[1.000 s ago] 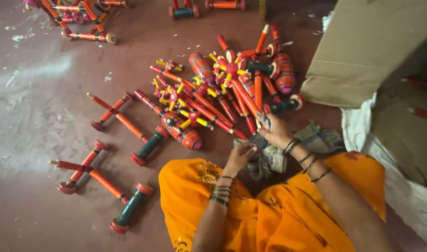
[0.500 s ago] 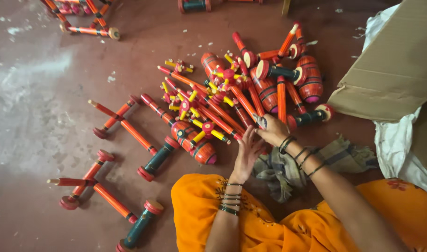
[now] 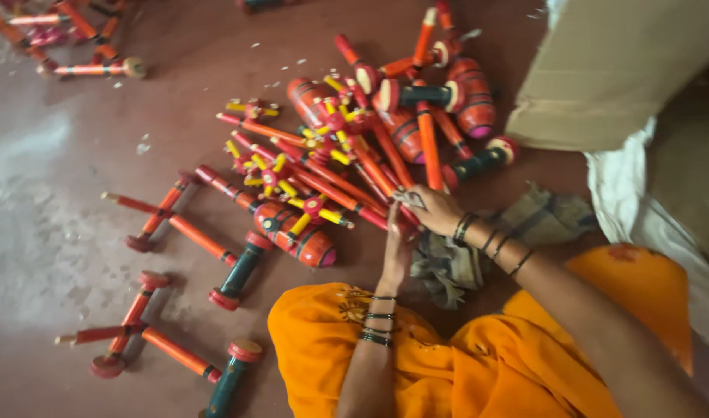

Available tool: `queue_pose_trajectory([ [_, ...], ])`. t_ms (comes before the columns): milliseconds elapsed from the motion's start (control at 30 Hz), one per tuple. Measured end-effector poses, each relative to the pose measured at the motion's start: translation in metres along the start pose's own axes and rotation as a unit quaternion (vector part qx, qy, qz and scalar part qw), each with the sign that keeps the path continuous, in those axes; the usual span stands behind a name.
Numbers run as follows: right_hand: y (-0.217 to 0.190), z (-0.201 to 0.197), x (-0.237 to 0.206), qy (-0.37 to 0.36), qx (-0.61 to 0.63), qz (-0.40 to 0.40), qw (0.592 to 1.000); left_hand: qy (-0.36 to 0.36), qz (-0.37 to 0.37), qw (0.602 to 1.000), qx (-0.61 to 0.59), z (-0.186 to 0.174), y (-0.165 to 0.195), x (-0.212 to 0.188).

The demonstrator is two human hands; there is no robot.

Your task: The person sits on the floor and wipes wooden toys with a cloth. They pick up each toy from a pile, wipe it thoroughly, and place it into a cardboard box. The toys include spinning tops and cylindrical pieces.

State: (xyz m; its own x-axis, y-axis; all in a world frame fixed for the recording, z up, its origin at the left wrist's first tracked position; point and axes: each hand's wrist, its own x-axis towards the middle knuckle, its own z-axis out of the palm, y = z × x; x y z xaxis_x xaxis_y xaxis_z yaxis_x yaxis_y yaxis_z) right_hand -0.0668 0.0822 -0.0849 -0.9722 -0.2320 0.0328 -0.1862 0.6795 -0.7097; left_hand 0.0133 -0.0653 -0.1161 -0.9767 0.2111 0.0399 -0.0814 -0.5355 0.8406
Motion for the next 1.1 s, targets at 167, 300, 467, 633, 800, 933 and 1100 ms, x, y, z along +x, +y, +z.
queue_pose_trajectory([
  [167, 0.014, -0.015, -0.046, 0.067, 0.076, -0.137, 0.985, -0.034, 0.024, 0.998, 0.038, -0.003, -0.028, -0.014],
  [300, 0.019, -0.041, -0.096, -0.027, 0.038, 0.006, 0.999, 0.008, -0.011, 0.994, 0.112, 0.006, -0.038, -0.023],
  [467, -0.006, -0.079, -0.124, 0.081, 0.123, -0.053, 0.988, 0.006, -0.015, 0.965, 0.263, 0.066, -0.03, -0.031],
  [633, 0.02, -0.161, -0.148, 0.141, 0.209, -0.096, 0.963, -0.121, 0.032, 0.97, 0.21, 0.167, -0.007, -0.019],
  [800, 0.125, -0.273, -0.207, 0.407, 0.205, -0.051, 0.889, -0.222, -0.015, 0.972, 0.081, 0.281, -0.025, 0.015],
  [933, 0.219, -0.34, -0.285, 0.51, 0.072, 0.132, 0.847, -0.25, -0.183, 0.935, -0.171, 0.379, -0.086, 0.022],
  [1100, 0.311, -0.402, -0.317, 0.543, 0.276, 0.142, 0.78, -0.252, -0.302, 0.908, -0.146, 0.448, -0.163, 0.029],
])
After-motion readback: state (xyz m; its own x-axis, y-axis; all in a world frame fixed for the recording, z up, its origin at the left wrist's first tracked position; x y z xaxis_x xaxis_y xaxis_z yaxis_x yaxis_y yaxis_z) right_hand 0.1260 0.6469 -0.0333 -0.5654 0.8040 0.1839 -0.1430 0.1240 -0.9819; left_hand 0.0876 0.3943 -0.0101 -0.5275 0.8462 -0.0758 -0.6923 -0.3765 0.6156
